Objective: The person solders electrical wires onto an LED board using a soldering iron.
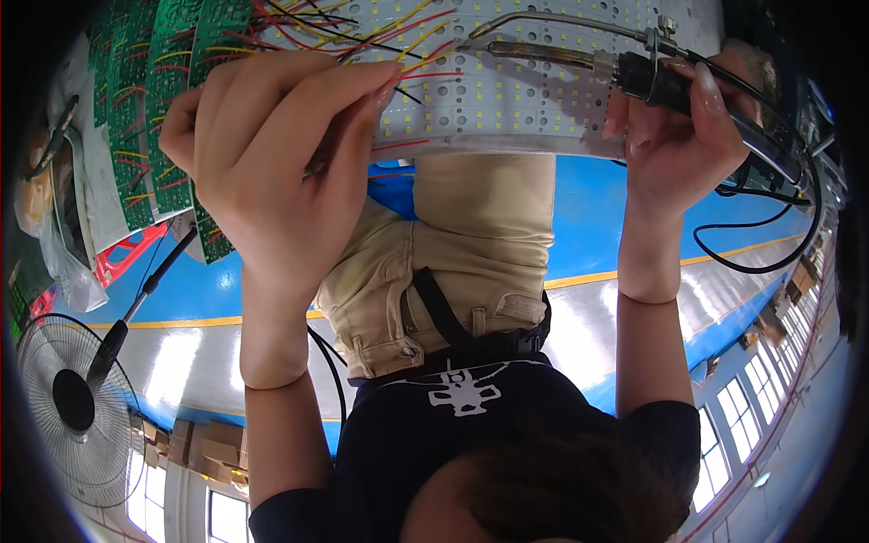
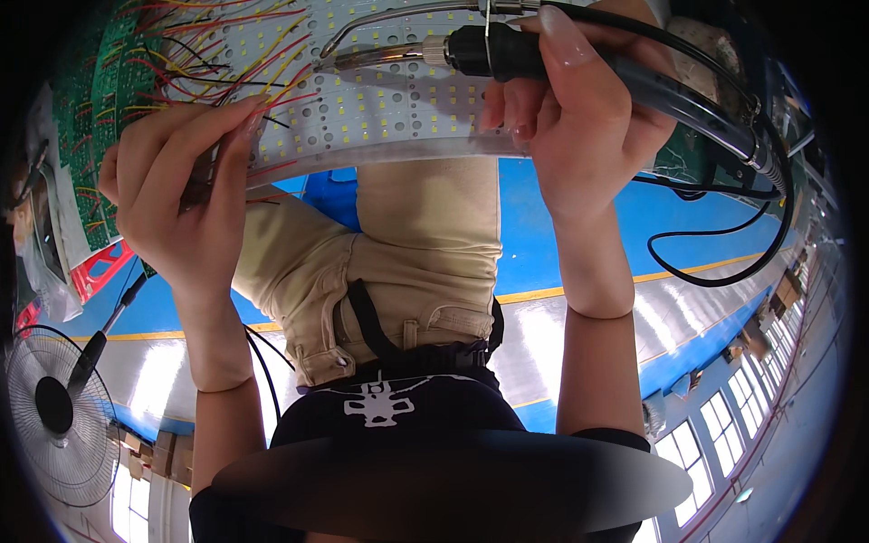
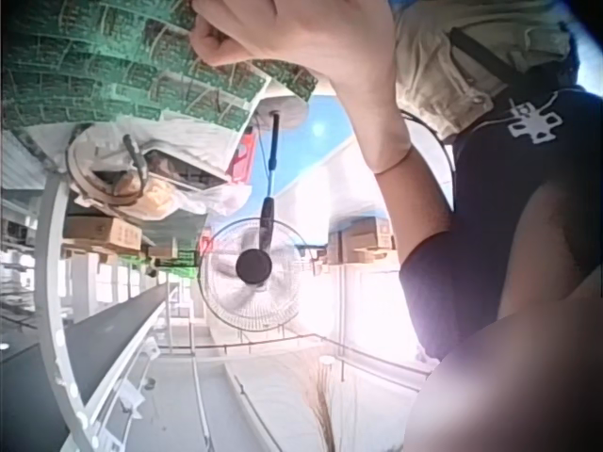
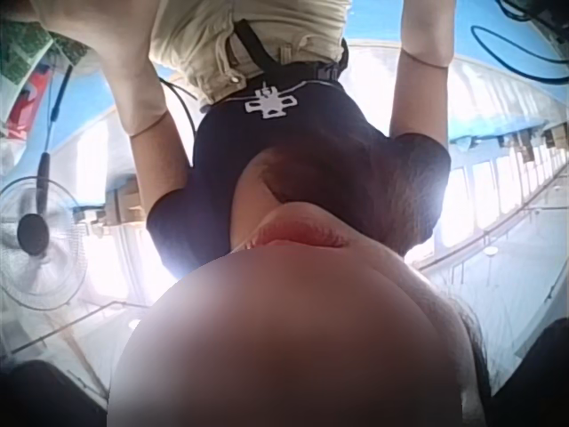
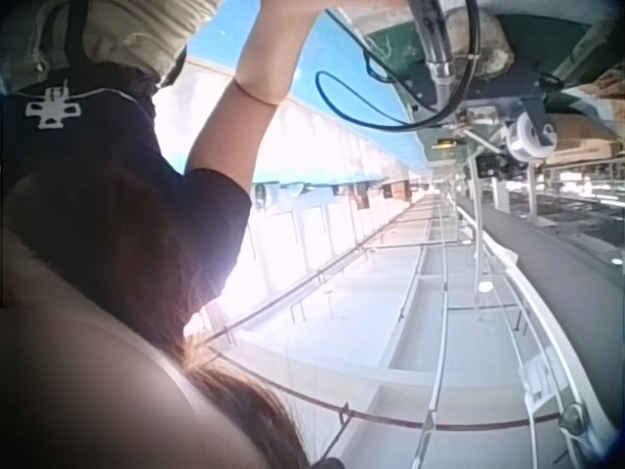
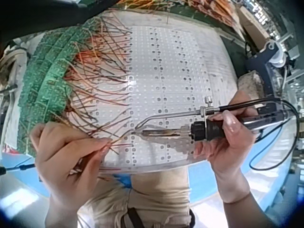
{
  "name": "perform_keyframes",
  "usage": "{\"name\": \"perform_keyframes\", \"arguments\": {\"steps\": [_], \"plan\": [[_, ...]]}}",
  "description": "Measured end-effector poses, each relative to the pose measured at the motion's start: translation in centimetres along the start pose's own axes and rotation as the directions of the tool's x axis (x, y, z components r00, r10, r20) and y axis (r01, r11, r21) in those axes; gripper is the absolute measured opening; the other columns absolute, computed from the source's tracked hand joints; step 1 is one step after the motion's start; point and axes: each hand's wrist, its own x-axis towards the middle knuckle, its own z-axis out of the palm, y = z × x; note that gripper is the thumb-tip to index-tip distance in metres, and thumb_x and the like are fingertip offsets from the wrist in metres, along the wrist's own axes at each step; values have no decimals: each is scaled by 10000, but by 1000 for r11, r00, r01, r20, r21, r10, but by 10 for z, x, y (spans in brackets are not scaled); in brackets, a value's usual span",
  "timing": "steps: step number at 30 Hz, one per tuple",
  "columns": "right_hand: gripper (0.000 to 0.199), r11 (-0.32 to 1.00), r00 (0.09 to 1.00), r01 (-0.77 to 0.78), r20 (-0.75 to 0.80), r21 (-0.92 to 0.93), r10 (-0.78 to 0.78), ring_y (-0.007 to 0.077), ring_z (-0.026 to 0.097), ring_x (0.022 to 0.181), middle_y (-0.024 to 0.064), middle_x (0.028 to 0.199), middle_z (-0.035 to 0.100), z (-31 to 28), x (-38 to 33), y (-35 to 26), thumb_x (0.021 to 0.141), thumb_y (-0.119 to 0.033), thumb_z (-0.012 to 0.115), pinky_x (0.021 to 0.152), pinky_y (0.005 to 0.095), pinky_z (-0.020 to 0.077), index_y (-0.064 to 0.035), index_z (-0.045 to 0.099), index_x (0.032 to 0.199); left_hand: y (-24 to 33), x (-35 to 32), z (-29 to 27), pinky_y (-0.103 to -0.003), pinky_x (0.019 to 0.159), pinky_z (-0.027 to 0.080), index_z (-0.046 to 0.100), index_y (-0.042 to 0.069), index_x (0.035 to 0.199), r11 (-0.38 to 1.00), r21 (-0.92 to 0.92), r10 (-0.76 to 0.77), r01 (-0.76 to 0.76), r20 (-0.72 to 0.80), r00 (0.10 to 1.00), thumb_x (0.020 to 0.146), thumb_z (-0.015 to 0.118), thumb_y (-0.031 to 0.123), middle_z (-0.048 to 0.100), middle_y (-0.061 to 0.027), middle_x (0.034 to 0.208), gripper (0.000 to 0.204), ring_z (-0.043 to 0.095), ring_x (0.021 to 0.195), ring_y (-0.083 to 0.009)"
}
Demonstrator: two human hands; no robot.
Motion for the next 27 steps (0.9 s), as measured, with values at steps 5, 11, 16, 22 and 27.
{"name": "perform_keyframes", "arguments": {"steps": [5, 11, 16, 22, 27], "plan": [[276, 1000, 999, -20, -25, 18, 20, 153, 324, 357, 63, 445, 351, -1, 0, 1, 989, -158, 358, 365, 339, 408, 34, 533, 897, 0, 0, 0, -270, 794, 365, 776, 135, 885, 1000, -4, -1, 1, 1, 1000, 704, 788, 46, 677, 31, 838, 202, 618, 789, -114], [249, 994, 995, -22, -99, -103, 12, 166, 433, 382, 89, 494, 428, 2, -3, -2, 983, -124, 379, 371, 338, 431, 53, 521, 880, -2, 0, 3, -267, 785, 366, 776, 130, 887, 999, -23, 26, -27, -25, 999, 705, 788, 41, 677, 30, 831, 203, 616, 769, -114], [167, 934, 978, 176, -52, -310, -201, 181, 557, 449, 135, 636, 541, -5, -8, 12, 965, -15, 442, 373, 302, 444, 104, 521, 880, -2, -3, 2, -263, 789, 362, 776, 132, 883, 1000, -2, 15, -15, -38, 999, 704, 797, 47, 676, 35, 829, 199, 613, 766, -111], [50, 746, 904, 396, 86, -535, -419, 174, 559, 451, 142, 787, 586, -19, -6, 16, 910, 90, 540, 380, 287, 455, 139, 530, 906, 1, 0, 4, -263, 799, 359, 774, 132, 878, 1000, -15, 21, -22, -53, 998, 705, 812, 58, 676, 41, 830, 192, 610, 767, -106], [89, 889, 934, 353, 47, -293, -355, 163, 549, 448, 151, 693, 562, -13, -6, 15, 949, 59, 470, 375, 273, 438, 126, 508, 904, 0, -2, 4, -263, 799, 359, 774, 130, 875, 1000, -17, 12, -13, -51, 999, 705, 815, 63, 675, 43, 828, 188, 609, 765, -105]]}}
